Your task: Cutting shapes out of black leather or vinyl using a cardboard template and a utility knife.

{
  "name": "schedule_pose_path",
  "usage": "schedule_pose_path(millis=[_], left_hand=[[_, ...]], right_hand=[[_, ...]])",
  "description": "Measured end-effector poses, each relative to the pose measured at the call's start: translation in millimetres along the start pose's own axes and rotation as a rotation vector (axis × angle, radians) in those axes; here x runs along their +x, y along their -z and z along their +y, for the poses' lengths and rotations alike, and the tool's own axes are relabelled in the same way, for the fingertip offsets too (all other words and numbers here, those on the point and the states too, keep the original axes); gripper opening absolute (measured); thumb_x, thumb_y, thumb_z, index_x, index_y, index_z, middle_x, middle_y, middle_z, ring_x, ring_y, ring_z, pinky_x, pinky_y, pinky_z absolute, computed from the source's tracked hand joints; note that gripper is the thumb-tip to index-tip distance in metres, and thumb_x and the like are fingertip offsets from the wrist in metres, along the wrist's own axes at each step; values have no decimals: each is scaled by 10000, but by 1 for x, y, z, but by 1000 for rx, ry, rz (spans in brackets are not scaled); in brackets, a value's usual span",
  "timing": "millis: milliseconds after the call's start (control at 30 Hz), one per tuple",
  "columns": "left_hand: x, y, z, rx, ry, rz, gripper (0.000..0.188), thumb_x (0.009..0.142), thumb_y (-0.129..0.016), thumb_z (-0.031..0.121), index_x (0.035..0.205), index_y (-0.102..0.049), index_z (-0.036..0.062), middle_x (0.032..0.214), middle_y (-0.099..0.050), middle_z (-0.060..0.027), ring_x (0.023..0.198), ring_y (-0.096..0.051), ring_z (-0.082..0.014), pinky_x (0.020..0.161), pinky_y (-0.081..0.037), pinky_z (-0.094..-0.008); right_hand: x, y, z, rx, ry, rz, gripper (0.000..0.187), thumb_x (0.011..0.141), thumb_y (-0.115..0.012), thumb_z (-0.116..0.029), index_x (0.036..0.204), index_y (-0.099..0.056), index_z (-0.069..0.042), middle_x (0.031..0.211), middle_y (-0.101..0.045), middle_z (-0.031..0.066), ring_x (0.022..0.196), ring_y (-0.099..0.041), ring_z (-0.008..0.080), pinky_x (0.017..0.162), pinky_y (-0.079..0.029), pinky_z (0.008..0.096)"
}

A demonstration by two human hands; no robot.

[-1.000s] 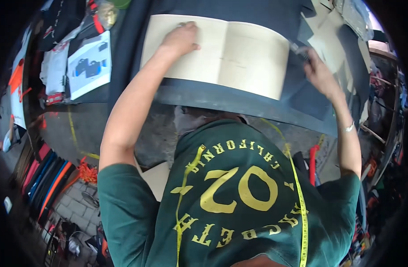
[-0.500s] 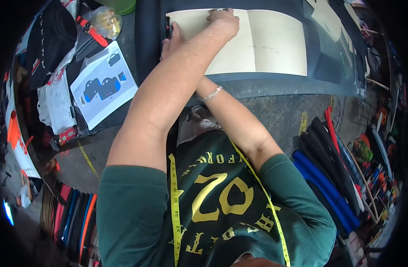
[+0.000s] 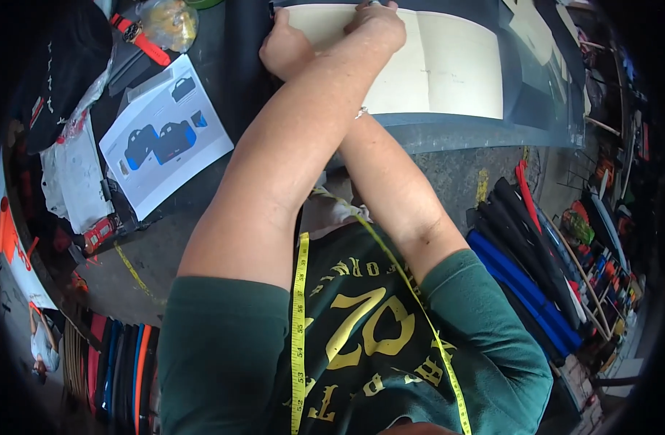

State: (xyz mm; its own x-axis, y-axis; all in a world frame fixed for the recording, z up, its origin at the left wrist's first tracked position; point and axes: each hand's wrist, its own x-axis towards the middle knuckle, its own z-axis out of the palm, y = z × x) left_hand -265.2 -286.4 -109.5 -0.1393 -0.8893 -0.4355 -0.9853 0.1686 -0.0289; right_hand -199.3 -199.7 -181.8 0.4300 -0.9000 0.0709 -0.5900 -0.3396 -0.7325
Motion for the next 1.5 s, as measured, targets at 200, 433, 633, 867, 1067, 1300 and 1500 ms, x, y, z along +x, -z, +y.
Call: schedule_pose_path(millis=[200, 433, 633, 867, 1067, 1300, 1500], left_hand=[[55, -39, 15, 119, 424, -51, 718, 910, -714, 154, 1566, -423, 188, 1656, -301, -91, 1458, -388, -383, 1131, -441, -485], [52, -39, 54, -56, 354, 41, 974, 787, -806, -7, 1612, -334, 204, 1609, -350, -152, 1428, -373, -487, 1079, -515, -535], [33, -46, 16, -119, 307, 67, 758, 812, -842, 122, 1495, -544, 261, 1636, -339, -90, 1478, -332, -411, 1099, -487, -571], [21, -24, 20, -190, 221, 98, 698, 867, -805, 347, 1497, -526, 238, 1581, -413, -48, 1448, -394, -361, 1035, -549, -520], [40, -28, 10, -303, 221, 358, 828, 716, -850, 588, 1385, -591, 176, 1431, -537, -70, 1321, -544, -317, 1026, -498, -547], [54, -7, 0, -313, 73, 427, 1053, 564, -936, 531, 1438, -545, 95, 1463, -501, -161, 1412, -428, -364, 1126, -417, -498], [65, 13, 12, -361, 168, 314, 1068, 463, -1006, 376, 1346, -542, -5, 1416, -533, -246, 1304, -521, -416, 1098, -457, -434]], right_hand=[[-37, 5, -23, 29, -68, -159, 482, 936, -524, -120, 1392, -453, 17, 1003, -692, 341, 957, -675, 506, 877, -532, 549], [-195, 70, 26, 149, 150, -393, 516, 1007, -584, -180, 1483, -410, -79, 1241, -645, 203, 1145, -642, 297, 982, -503, 459], [-249, 131, 87, -338, 244, -823, 474, 938, -665, -147, 1376, -517, -43, 1217, -638, 273, 1069, -680, 391, 931, -544, 478], [-249, 175, 87, -365, 260, -648, 644, 934, -587, -53, 1525, -357, -170, 1171, -643, 259, 846, -683, 457, 733, -599, 511], [-265, 245, 142, -116, -116, -150, 341, 974, -650, -180, 1281, -550, -69, 904, -648, 215, 795, -657, 413, 741, -528, 435], [-233, 326, 237, -17, -389, 200, 277, 928, -733, -266, 941, -607, -19, 720, -525, 129, 660, -510, 187, 634, -452, 367], [-158, 399, 322, 145, -285, 213, 305, 931, -744, -284, 902, -591, -22, 703, -498, 49, 704, -465, 112, 639, -426, 336]])
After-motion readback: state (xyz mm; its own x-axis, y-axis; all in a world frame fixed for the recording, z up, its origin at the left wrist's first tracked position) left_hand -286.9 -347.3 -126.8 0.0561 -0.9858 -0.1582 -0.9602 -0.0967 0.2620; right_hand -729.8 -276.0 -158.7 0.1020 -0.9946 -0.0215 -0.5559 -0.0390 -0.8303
